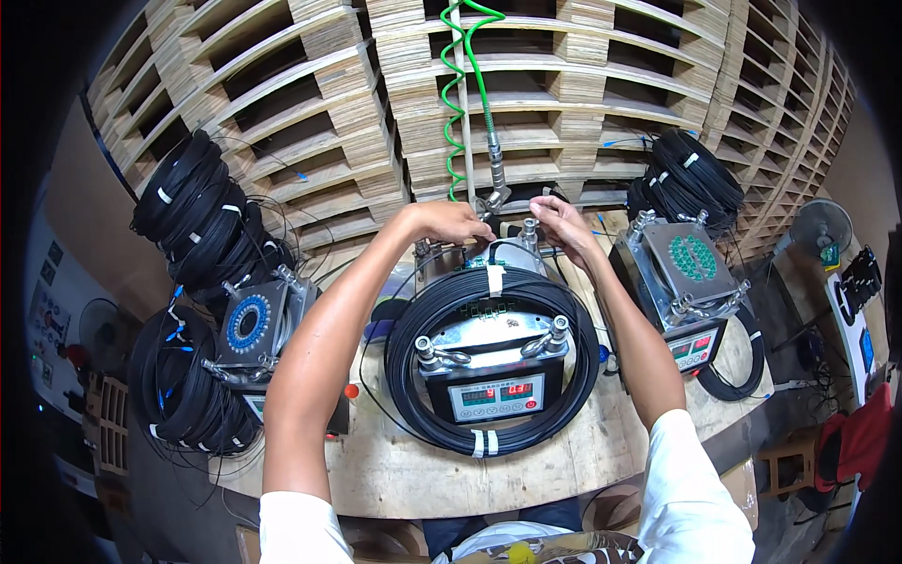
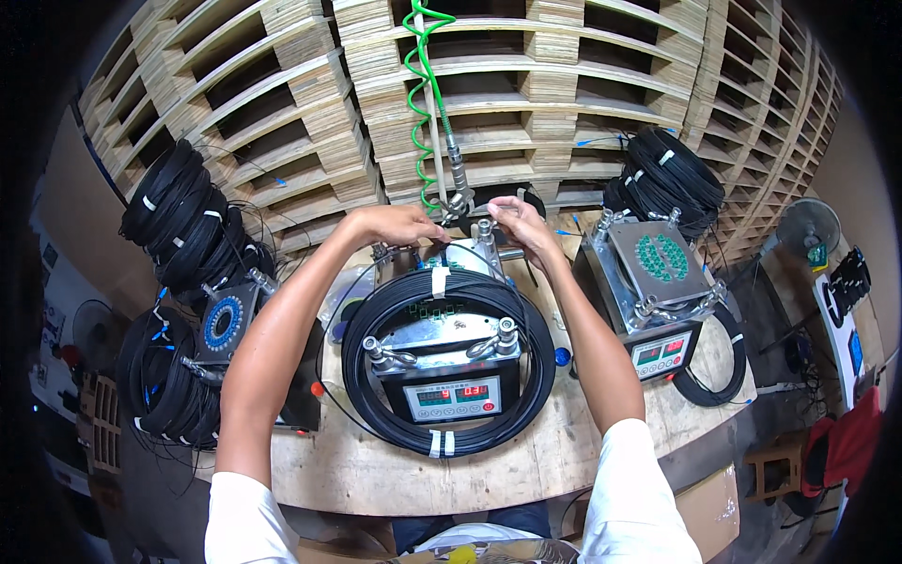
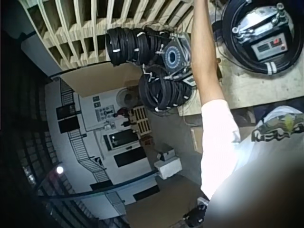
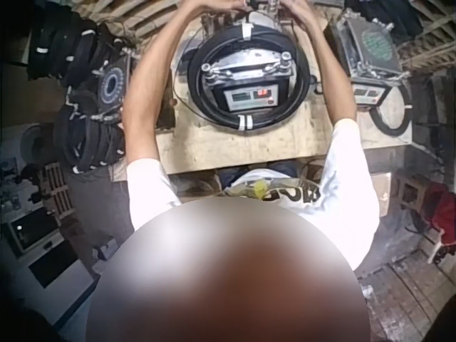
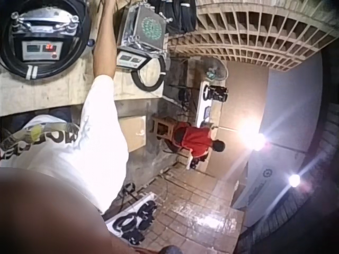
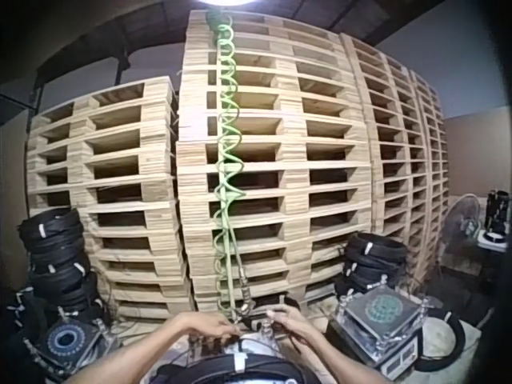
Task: Manually position cable connectors into industrial heat-press machines for sealing or molding.
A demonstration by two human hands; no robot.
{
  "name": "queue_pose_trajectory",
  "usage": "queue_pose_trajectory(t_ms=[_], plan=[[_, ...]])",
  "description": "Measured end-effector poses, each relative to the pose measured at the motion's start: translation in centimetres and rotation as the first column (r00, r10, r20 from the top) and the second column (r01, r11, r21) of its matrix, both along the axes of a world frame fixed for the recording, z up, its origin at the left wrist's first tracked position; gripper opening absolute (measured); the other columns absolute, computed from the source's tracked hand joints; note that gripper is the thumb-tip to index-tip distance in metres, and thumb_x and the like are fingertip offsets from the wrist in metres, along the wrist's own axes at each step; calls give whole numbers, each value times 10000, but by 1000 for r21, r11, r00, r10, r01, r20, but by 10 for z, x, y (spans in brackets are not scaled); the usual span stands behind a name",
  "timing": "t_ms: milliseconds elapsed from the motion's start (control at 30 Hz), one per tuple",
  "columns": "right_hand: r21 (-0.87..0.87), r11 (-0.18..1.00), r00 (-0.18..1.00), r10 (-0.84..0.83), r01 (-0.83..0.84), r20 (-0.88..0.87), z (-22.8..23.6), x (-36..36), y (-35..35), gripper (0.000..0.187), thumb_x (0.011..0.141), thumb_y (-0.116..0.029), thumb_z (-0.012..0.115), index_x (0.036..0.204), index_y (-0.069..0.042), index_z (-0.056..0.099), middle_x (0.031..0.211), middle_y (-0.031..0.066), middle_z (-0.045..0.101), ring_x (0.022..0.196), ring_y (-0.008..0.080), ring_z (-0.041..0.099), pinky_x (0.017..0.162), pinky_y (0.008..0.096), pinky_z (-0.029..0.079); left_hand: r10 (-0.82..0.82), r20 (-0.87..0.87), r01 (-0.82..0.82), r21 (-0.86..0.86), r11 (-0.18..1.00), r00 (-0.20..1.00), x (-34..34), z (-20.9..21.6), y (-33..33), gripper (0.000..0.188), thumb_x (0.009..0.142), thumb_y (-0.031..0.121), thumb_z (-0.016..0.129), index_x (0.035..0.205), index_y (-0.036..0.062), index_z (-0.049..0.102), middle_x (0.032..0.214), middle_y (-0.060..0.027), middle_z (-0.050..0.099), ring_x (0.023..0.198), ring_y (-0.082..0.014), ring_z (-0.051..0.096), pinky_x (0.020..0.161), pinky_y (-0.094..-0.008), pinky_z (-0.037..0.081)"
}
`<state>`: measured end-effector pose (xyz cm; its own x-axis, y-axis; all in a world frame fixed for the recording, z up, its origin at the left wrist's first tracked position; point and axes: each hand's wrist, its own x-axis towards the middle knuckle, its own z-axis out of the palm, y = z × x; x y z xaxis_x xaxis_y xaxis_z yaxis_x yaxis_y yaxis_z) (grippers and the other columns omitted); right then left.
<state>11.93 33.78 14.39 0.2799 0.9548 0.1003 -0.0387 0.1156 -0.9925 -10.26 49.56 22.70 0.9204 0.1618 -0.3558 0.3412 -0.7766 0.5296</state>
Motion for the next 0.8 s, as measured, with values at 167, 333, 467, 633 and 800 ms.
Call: queue_pose_trajectory(t_ms=[167, 333, 467, 633, 800], plan=[[-11, 999, 986, -47, 46, -157, 6, -12, -7, 474, 1020, -501, 565, 1296, -117, 584, 829, -29, 539, 627, 51, 432, 536, 211, 292, -6, -6, 6, 18, 1000, 1000, -3, 6, -4, 459, 1053, 364, 473, 1305, 33, 668, 1221, -137, 721, 1034, -197, 661, 963, -329, 491], [-91, 996, 994, -4, 14, 112, 0, 9, 1, 410, 1019, -404, 606, 1304, -112, 578, 849, -32, 546, 631, 44, 436, 521, 195, 296, -47, 30, 45, 58, 997, 998, -2, 11, -13, 463, 1060, 368, 459, 1321, 43, 660, 1233, -144, 715, 1060, -203, 662, 974, -333, 490], [-18, 999, 985, -34, 32, -169, 6, -7, 0, 353, 1001, -294, 654, 1289, -101, 589, 857, -51, 555, 623, 34, 428, 506, 202, 295, -8, -6, 8, 32, 999, 1000, -6, 9, -8, 465, 1060, 371, 451, 1324, 52, 662, 1244, -150, 710, 1096, -212, 660, 994, -330, 482], [40, 999, 999, 24, -26, 47, 3, -3, 13, 424, 991, -266, 666, 1371, -128, 536, 851, -48, 497, 592, 34, 379, 504, 199, 281, -39, 3, 39, 41, 998, 999, 1, 11, -11, 458, 1066, 355, 440, 1328, 49, 659, 1251, -150, 707, 1107, -210, 655, 1000, -329, 477], [-17, 1000, 985, -2, -1, -171, 20, -38, 2, 697, 986, -475, 649, 1555, -204, 350, 850, -20, 481, 619, 66, 402, 544, 228, 329, -64, 232, 80, -61, 995, 971, -22, -1, -1, 486, 1084, 392, 437, 1336, 32, 646, 1286, -140, 688, 1195, -216, 619, 1043, -350, 454]])
